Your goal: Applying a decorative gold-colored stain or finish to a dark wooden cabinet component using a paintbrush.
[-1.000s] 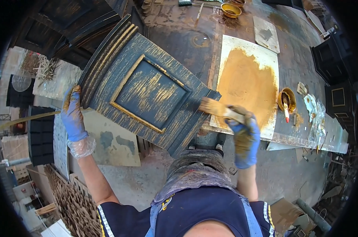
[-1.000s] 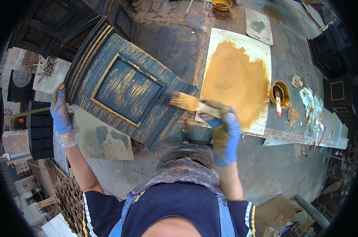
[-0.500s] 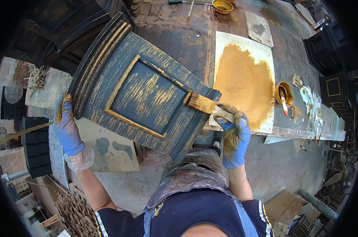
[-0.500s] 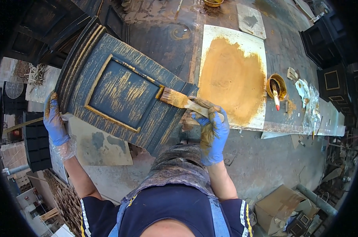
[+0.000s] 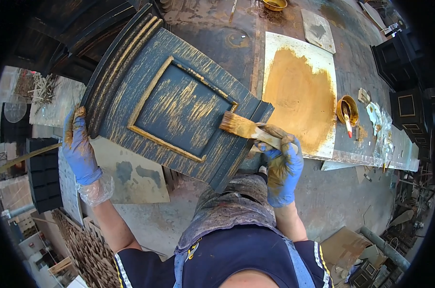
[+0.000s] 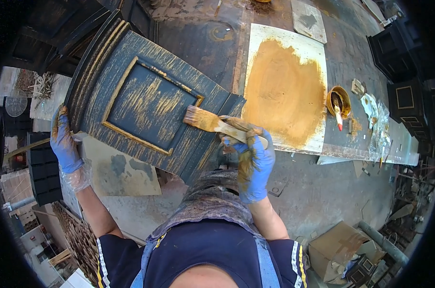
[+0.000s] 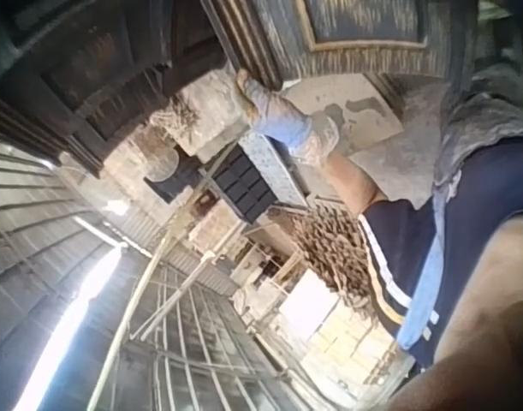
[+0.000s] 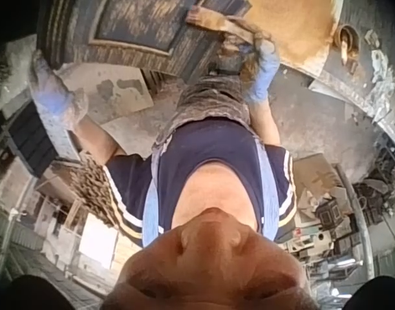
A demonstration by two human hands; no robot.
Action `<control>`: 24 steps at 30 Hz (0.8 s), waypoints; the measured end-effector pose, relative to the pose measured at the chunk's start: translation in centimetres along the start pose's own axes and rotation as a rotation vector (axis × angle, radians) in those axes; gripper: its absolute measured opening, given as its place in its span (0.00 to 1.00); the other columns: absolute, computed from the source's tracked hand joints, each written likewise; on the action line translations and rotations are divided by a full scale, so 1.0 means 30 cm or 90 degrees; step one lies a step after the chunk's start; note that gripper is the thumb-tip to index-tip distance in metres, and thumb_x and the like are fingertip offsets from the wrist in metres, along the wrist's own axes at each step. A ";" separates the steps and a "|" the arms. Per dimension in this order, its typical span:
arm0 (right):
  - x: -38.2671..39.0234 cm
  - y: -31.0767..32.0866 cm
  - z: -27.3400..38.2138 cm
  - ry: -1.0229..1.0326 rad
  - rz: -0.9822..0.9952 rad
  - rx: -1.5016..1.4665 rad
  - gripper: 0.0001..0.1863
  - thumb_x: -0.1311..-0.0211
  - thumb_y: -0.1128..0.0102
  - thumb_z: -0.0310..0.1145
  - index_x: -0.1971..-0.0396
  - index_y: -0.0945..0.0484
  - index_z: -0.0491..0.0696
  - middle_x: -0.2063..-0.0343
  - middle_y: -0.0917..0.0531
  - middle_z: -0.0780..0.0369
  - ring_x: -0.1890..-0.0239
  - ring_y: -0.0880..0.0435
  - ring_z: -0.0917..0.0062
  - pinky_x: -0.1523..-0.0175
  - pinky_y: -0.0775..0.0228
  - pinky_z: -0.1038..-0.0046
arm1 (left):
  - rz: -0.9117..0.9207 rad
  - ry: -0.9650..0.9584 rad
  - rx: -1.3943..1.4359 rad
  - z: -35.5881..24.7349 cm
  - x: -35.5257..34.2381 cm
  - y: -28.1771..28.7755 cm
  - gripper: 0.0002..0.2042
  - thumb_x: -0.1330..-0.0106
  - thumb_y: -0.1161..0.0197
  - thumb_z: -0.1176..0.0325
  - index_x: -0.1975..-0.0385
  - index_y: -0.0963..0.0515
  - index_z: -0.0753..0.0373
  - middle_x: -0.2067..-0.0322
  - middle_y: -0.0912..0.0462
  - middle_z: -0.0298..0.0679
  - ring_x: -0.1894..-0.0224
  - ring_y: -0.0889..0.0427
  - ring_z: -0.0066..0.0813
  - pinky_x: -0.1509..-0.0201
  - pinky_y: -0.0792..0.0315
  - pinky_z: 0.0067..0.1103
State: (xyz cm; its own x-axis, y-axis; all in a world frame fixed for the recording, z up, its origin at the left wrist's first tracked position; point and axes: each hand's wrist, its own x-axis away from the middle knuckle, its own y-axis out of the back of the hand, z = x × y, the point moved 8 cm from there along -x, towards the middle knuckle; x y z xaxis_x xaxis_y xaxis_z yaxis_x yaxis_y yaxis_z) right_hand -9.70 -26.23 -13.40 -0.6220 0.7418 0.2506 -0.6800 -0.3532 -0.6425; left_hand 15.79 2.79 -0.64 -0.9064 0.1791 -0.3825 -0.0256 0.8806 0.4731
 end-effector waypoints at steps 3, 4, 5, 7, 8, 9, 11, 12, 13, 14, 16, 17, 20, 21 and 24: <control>0.006 0.026 -0.016 -0.002 -0.018 0.022 0.11 0.45 0.55 0.32 0.66 0.35 0.41 0.63 0.29 0.49 0.66 0.25 0.67 0.65 0.28 0.73 | -0.004 0.002 0.024 -0.004 -0.004 -0.005 0.14 0.41 0.52 0.67 0.58 0.32 0.67 0.62 0.27 0.38 0.62 0.29 0.19 0.58 0.35 0.13; 0.014 0.030 -0.010 0.008 -0.018 0.028 0.11 0.45 0.55 0.32 0.65 0.35 0.41 0.63 0.28 0.50 0.66 0.25 0.66 0.65 0.29 0.73 | -0.001 -0.017 0.036 -0.014 0.000 -0.006 0.14 0.41 0.52 0.68 0.58 0.32 0.67 0.62 0.27 0.38 0.62 0.29 0.19 0.58 0.35 0.13; 0.023 0.027 -0.007 0.005 -0.017 0.028 0.11 0.45 0.55 0.32 0.65 0.35 0.41 0.63 0.28 0.50 0.66 0.25 0.66 0.65 0.29 0.73 | -0.003 -0.014 0.033 -0.009 0.003 0.003 0.14 0.41 0.52 0.68 0.58 0.32 0.67 0.62 0.27 0.38 0.62 0.29 0.19 0.58 0.35 0.13; 0.040 0.026 0.017 0.023 -0.037 0.002 0.11 0.45 0.55 0.32 0.65 0.35 0.41 0.64 0.28 0.50 0.67 0.25 0.66 0.65 0.29 0.71 | -0.009 -0.034 -0.047 -0.007 0.004 0.018 0.11 0.42 0.53 0.75 0.60 0.32 0.69 0.63 0.26 0.41 0.62 0.28 0.21 0.56 0.35 0.14; 0.042 0.021 0.014 0.023 -0.038 0.003 0.11 0.45 0.55 0.32 0.65 0.35 0.41 0.64 0.28 0.50 0.67 0.25 0.66 0.65 0.29 0.71 | -0.008 -0.033 -0.047 -0.007 0.004 0.014 0.11 0.42 0.53 0.75 0.60 0.32 0.69 0.63 0.26 0.41 0.62 0.28 0.21 0.56 0.35 0.14; 0.044 0.005 0.005 0.020 -0.029 0.006 0.11 0.45 0.54 0.31 0.65 0.36 0.41 0.64 0.28 0.50 0.67 0.24 0.66 0.65 0.29 0.71 | -0.021 0.015 0.020 0.009 0.002 0.017 0.11 0.41 0.53 0.75 0.60 0.31 0.69 0.63 0.26 0.41 0.61 0.28 0.21 0.56 0.35 0.14; 0.044 0.003 -0.029 0.020 -0.057 0.004 0.11 0.46 0.54 0.30 0.64 0.37 0.41 0.65 0.27 0.51 0.68 0.24 0.66 0.64 0.29 0.71 | -0.030 0.061 0.086 0.017 -0.001 0.010 0.11 0.41 0.53 0.74 0.60 0.31 0.69 0.63 0.26 0.41 0.61 0.28 0.21 0.56 0.35 0.14; 0.047 0.004 -0.027 0.020 -0.059 0.004 0.11 0.46 0.54 0.30 0.64 0.37 0.41 0.65 0.27 0.51 0.68 0.24 0.66 0.64 0.29 0.71 | -0.011 0.005 0.010 -0.016 -0.004 -0.001 0.11 0.41 0.53 0.74 0.60 0.31 0.69 0.63 0.26 0.40 0.61 0.28 0.21 0.56 0.35 0.14; 0.051 -0.005 -0.026 0.014 -0.040 0.003 0.12 0.46 0.54 0.31 0.64 0.37 0.41 0.65 0.27 0.51 0.67 0.24 0.66 0.64 0.29 0.71 | 0.005 -0.051 -0.070 -0.044 0.000 -0.006 0.11 0.41 0.53 0.74 0.60 0.31 0.68 0.63 0.26 0.40 0.61 0.28 0.21 0.56 0.36 0.14; 0.054 -0.010 -0.026 0.009 -0.021 0.003 0.12 0.46 0.54 0.31 0.64 0.37 0.41 0.65 0.27 0.51 0.67 0.25 0.66 0.64 0.29 0.71 | 0.003 -0.050 -0.073 -0.048 0.002 -0.006 0.11 0.41 0.53 0.74 0.60 0.31 0.68 0.63 0.26 0.40 0.61 0.28 0.21 0.56 0.36 0.14; 0.070 0.019 -0.022 -0.005 -0.020 0.024 0.12 0.46 0.54 0.32 0.64 0.37 0.41 0.65 0.28 0.50 0.65 0.25 0.66 0.64 0.29 0.71 | -0.002 -0.026 -0.030 -0.044 0.003 -0.006 0.13 0.41 0.52 0.68 0.60 0.30 0.67 0.62 0.27 0.39 0.60 0.29 0.21 0.55 0.36 0.14; 0.077 0.018 -0.012 -0.003 -0.029 0.012 0.12 0.46 0.54 0.32 0.64 0.37 0.41 0.64 0.28 0.50 0.65 0.25 0.66 0.64 0.29 0.72 | -0.002 -0.025 -0.031 -0.043 0.004 -0.004 0.13 0.41 0.52 0.68 0.60 0.30 0.67 0.62 0.27 0.39 0.60 0.29 0.21 0.55 0.36 0.14; 0.080 -0.006 -0.028 0.001 -0.014 -0.007 0.12 0.45 0.54 0.32 0.64 0.36 0.41 0.64 0.28 0.50 0.66 0.25 0.67 0.65 0.29 0.72 | -0.004 -0.023 -0.044 -0.032 0.001 0.002 0.13 0.41 0.52 0.69 0.60 0.30 0.68 0.61 0.27 0.40 0.59 0.29 0.21 0.54 0.36 0.15; 0.080 -0.022 -0.039 0.003 0.011 -0.012 0.12 0.45 0.54 0.32 0.64 0.36 0.41 0.64 0.28 0.51 0.66 0.25 0.67 0.64 0.29 0.72 | 0.009 -0.057 -0.064 -0.035 -0.001 0.002 0.12 0.41 0.52 0.69 0.60 0.30 0.68 0.61 0.28 0.40 0.59 0.29 0.21 0.54 0.37 0.15; 0.081 -0.017 -0.066 -0.007 -0.004 -0.002 0.12 0.45 0.54 0.33 0.64 0.36 0.42 0.64 0.28 0.51 0.67 0.25 0.68 0.64 0.29 0.72 | 0.020 -0.096 -0.075 -0.038 -0.001 0.000 0.12 0.42 0.53 0.73 0.60 0.31 0.69 0.61 0.27 0.40 0.60 0.29 0.22 0.55 0.36 0.14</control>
State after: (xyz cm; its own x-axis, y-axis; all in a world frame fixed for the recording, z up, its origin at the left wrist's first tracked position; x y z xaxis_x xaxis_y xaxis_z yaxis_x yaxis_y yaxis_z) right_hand -10.11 -23.10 -13.90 -0.6218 0.7379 0.2623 -0.6828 -0.3468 -0.6430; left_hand 15.35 2.28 0.27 -0.8347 0.2763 -0.4763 -0.0561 0.8178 0.5728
